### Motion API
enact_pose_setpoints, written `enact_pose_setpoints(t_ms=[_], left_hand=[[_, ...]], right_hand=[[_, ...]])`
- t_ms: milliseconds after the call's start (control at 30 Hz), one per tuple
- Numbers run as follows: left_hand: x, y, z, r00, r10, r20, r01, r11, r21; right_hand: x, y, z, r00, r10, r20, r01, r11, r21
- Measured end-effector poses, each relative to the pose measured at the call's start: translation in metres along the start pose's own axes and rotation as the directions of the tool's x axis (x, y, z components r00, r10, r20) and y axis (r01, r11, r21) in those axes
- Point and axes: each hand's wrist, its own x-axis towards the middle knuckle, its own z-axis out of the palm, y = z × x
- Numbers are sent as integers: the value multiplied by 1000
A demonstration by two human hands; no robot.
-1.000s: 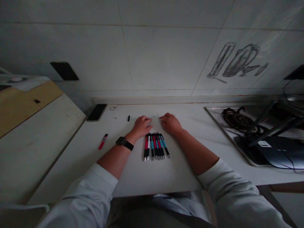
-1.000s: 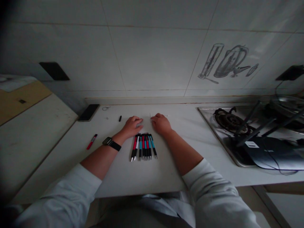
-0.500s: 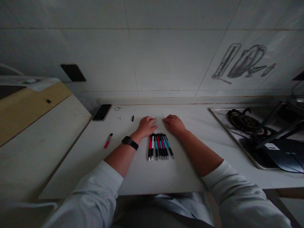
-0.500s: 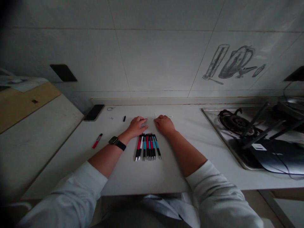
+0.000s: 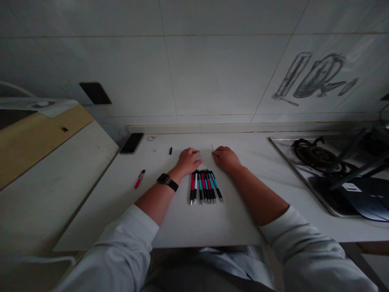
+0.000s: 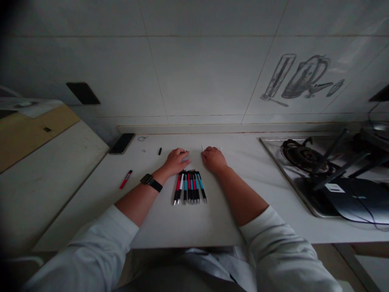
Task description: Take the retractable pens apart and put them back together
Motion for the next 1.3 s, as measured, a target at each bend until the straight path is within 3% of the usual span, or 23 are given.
enact_pose_setpoints(t_ms=[200,367,500,600,733,900,1133,1300], left_hand=[[0,-3,3,1000,-1,-6,1,1000,-6],[1,-6,7,1000,-7,-29,6,999,-49],[-1,-6,2,995,-28,-97,13,989,-145],[-7,-5,-10,979,-75,-188,32,975,-220],[-17,1,-28,948,-170,-269,82,948,-309],[-29,18,-42,954,-215,-210,111,901,-420],[-44,34,-37,982,-142,-123,73,891,-448],[-43,33,-34,995,-52,-84,10,900,-436]], right_hand=[[-2,1,-3,1000,16,5,-16,999,31],[-16,-5,-25,994,104,-41,-98,987,129],[-29,-24,-42,987,67,149,-101,968,232],[-36,-36,-43,946,29,322,-113,963,246],[-40,-43,-39,924,38,380,-114,977,179],[-44,-59,-48,929,98,357,-126,991,55],[-55,-86,-58,901,156,406,-159,987,-26],[-51,-84,-50,913,256,318,-251,966,-58]])
